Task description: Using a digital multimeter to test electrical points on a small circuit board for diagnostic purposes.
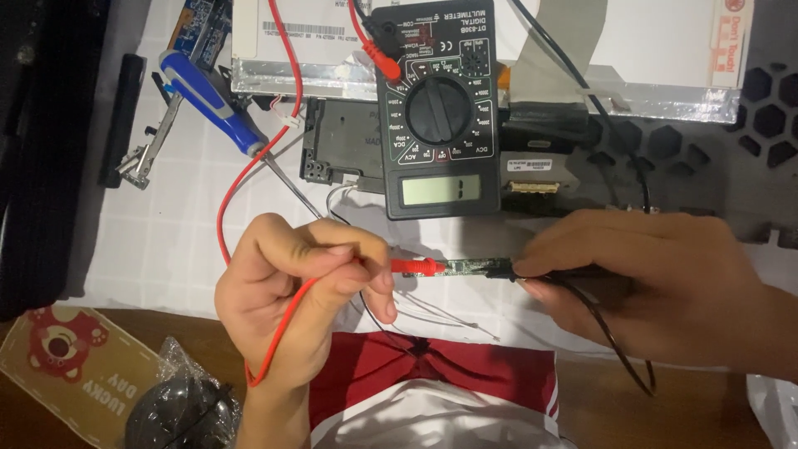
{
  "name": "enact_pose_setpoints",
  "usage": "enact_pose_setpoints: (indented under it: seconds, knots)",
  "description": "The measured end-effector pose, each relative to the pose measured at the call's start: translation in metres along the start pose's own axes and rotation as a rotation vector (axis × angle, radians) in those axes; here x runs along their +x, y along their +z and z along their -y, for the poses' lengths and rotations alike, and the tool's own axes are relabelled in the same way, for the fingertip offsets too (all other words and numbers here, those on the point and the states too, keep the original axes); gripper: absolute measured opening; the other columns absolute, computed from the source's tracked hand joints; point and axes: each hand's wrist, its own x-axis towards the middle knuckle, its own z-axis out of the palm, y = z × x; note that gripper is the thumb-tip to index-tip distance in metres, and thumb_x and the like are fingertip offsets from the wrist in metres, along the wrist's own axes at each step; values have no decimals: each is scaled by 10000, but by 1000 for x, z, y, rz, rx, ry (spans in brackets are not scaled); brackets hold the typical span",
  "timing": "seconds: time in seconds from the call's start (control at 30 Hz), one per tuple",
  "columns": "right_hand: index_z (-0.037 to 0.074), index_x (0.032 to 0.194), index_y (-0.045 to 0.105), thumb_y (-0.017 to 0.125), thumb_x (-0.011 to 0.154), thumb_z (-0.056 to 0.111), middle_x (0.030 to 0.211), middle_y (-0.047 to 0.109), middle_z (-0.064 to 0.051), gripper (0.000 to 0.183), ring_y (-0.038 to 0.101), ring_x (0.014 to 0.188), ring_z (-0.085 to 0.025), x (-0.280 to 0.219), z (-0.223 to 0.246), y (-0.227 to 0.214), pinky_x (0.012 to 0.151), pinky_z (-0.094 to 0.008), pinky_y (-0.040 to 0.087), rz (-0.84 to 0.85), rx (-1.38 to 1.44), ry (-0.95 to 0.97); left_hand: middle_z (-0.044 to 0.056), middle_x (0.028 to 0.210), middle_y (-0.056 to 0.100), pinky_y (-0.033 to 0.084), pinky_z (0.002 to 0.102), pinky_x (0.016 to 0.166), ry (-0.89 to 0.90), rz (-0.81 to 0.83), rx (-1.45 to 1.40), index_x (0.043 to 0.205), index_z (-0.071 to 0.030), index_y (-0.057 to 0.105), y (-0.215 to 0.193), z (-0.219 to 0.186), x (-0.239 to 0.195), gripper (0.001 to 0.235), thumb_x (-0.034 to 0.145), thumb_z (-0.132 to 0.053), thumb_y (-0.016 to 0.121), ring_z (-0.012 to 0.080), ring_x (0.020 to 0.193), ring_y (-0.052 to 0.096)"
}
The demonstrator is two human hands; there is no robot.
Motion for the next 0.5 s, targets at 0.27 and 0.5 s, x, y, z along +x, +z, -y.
enact_pose_setpoints:
  seconds: [0.27,0.5]
  knots:
    - [110,908,736,733,857,178,843,781,15,85,783,753,-86,3,0,0,688,-172,605,12,32,-25,322,814,622,599,343,496,-18,-27,-16,941,-44,459,-2,1,-1,196,937,141,524,299,516,624]
    - [151,898,748,723,867,225,865,795,46,84,787,781,-67,2,-2,0,687,-149,583,20,-23,-29,323,822,620,607,338,488,-16,-20,-41,948,-40,463,-3,1,-1,176,948,119,539,296,549,628]
